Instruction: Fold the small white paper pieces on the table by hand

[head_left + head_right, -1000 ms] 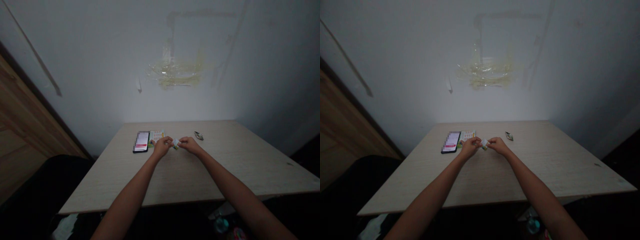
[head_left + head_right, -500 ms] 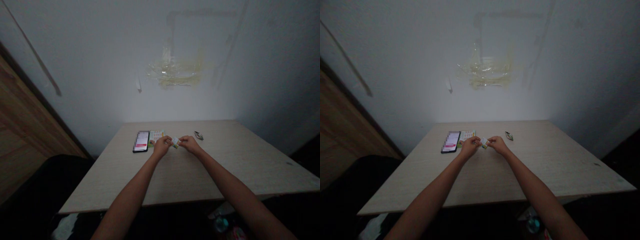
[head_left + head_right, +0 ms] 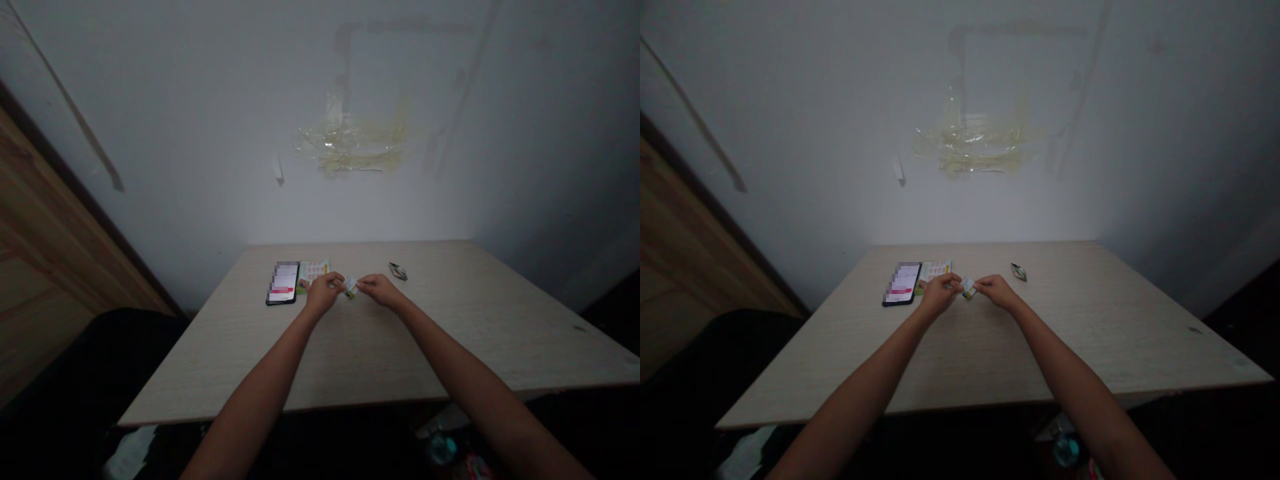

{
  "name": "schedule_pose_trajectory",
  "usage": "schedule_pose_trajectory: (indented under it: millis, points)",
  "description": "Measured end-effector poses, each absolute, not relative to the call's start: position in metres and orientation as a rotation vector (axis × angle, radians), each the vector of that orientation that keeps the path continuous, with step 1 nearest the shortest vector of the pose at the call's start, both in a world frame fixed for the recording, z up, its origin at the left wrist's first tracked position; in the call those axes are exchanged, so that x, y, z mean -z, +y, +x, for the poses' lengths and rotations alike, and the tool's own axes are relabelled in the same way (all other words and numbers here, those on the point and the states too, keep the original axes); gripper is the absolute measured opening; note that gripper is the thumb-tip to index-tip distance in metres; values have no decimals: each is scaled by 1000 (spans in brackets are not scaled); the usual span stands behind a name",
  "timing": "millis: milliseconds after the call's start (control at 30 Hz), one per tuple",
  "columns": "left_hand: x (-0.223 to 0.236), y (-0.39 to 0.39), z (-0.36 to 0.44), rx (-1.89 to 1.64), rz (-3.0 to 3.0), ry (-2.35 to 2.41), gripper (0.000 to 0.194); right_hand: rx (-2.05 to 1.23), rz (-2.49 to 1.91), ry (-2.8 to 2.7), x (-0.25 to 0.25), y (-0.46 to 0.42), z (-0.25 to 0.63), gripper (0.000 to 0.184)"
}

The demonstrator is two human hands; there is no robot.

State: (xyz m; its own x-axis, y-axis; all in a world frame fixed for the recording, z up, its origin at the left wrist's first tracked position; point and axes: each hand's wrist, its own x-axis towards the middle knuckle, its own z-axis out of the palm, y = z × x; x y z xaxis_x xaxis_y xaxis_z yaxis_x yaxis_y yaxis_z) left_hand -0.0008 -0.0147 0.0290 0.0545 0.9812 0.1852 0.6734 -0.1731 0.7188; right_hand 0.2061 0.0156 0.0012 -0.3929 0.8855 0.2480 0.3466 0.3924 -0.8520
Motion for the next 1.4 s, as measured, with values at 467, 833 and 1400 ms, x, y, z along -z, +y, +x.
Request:
schedule_pose_trajectory:
  millis: [467,833,1400]
  points:
    - [-28,-14,-1,-911,1912,1665,17,-850,-1101,-1950,2,19,205,32]
    - [-34,-14,-1,-861,1850,1690,20,-825,-1167,-1875,3,18,201,27]
    - [-33,-15,-2,-937,1863,1679,17,-936,-1117,-1806,2,18,204,33]
